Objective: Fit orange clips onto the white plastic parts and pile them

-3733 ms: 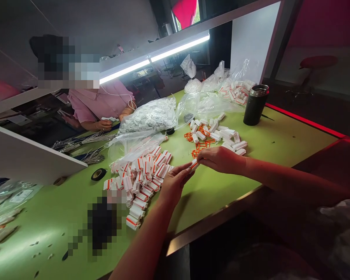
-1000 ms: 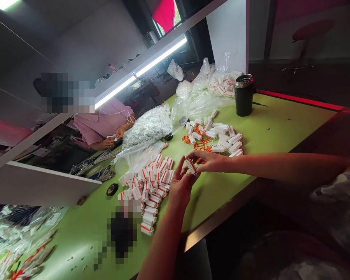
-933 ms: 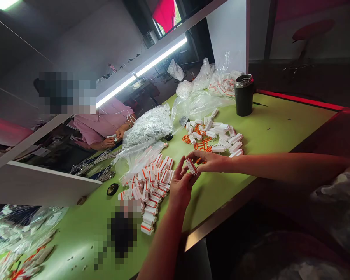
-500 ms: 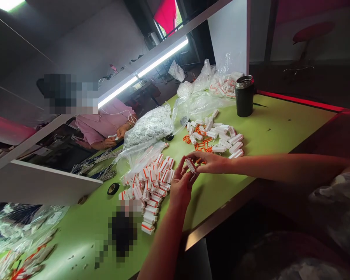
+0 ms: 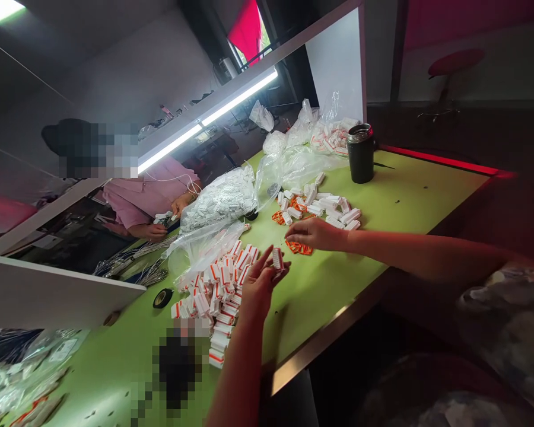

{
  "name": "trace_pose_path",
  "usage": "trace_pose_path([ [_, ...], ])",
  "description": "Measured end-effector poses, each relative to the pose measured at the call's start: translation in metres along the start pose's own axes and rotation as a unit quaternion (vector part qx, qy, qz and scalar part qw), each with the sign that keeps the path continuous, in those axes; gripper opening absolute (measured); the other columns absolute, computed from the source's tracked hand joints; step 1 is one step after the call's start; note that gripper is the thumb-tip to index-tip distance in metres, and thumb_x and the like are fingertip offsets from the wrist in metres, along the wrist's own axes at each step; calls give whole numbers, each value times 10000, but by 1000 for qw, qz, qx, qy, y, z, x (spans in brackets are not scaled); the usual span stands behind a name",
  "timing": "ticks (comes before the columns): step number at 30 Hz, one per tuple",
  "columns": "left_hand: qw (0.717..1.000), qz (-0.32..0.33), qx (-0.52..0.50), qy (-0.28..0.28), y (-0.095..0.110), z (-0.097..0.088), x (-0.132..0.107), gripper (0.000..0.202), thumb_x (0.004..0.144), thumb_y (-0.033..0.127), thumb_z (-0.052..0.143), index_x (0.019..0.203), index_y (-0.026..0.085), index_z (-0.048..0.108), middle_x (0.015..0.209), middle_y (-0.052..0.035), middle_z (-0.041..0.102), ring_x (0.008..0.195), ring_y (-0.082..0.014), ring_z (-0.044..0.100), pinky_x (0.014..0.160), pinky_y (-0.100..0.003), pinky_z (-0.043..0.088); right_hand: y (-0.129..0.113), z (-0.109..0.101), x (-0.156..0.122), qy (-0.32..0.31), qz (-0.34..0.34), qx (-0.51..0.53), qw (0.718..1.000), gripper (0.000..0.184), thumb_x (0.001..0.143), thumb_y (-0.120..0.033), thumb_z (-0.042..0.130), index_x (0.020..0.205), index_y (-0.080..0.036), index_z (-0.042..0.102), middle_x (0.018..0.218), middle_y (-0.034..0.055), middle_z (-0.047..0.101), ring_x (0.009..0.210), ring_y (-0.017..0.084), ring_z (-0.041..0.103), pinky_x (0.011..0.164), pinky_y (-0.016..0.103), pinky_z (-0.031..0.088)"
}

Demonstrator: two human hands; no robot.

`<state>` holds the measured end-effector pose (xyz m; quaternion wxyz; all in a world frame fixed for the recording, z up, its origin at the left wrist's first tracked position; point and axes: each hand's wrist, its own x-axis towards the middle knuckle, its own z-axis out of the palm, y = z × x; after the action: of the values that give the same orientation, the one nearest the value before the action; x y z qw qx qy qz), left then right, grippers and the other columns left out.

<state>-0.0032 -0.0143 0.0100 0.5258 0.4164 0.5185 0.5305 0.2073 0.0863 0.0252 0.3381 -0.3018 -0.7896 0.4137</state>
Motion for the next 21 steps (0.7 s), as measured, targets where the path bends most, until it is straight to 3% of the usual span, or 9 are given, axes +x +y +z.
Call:
trace_pose_path([
  [2, 995, 41, 76, 50, 9, -17, 3, 573, 738, 355, 718, 1281, 190, 644, 1157, -102, 710, 909, -223, 721, 935, -435, 535, 0, -19, 3, 15, -15, -110, 994, 223, 892, -299, 579, 951, -152, 734, 885, 60, 729, 790, 164, 624, 716, 254, 411],
  [4, 967, 91, 205, 123, 18, -35, 6, 541, 765, 364, 683, 1271, 175, 654, 1113, -94, 733, 922, -218, 706, 918, -388, 527, 2, -37, 5, 7, -8, -219, 976, 206, 889, -313, 596, 899, -164, 738, 822, 59, 718, 747, 169, 603, 669, 261, 362],
  [8, 841, 132, 469, 236, 33, -63, 7, 507, 800, 340, 597, 1274, 170, 658, 1026, -100, 763, 839, -231, 689, 820, -363, 519, 7, -54, 4, -46, 28, -345, 937, 225, 797, -406, 706, 838, -186, 726, 828, 68, 702, 780, 201, 601, 641, 272, 317],
  [10, 793, 130, 544, 242, 36, -70, 6, 495, 824, 343, 547, 1271, 165, 661, 1020, -112, 762, 800, -239, 681, 794, -369, 509, 9, -54, 2, -69, 32, -369, 926, 235, 701, -372, 788, 824, -182, 724, 856, 83, 701, 823, 228, 609, 657, 280, 327],
  [12, 763, 131, 593, 222, 35, -74, 6, 471, 841, 364, 523, 1235, 162, 685, 1009, -123, 760, 803, -254, 672, 795, -381, 498, 11, -51, 1, -88, 26, -385, 918, 209, 647, -288, 814, 792, -169, 721, 853, 99, 700, 844, 249, 613, 673, 291, 338],
  [16, 697, 168, 670, 195, 29, -81, 9, 397, 855, 385, 507, 1081, 165, 747, 969, -141, 755, 903, -297, 651, 880, -420, 458, 10, -47, 0, -118, 8, -403, 907, 87, 724, -208, 700, 793, -159, 718, 833, 107, 702, 822, 243, 616, 678, 297, 352],
  [18, 676, 187, 687, 190, 28, -83, 10, 382, 867, 369, 482, 1051, 166, 748, 966, -144, 751, 933, -300, 648, 929, -433, 434, 8, -49, 0, -113, 1, -369, 922, 141, 775, -221, 640, 873, -159, 721, 850, 93, 703, 797, 218, 614, 676, 288, 363],
  [21, 681, 216, 674, 186, 28, -80, 11, 374, 869, 329, 464, 1054, 153, 738, 1055, -158, 735, 1047, -312, 633, 1026, -469, 382, 7, -51, 3, -89, 3, -234, 968, 243, 820, -272, 618, 1024, -172, 704, 849, 44, 695, 742, 163, 602, 664, 260, 394],
])
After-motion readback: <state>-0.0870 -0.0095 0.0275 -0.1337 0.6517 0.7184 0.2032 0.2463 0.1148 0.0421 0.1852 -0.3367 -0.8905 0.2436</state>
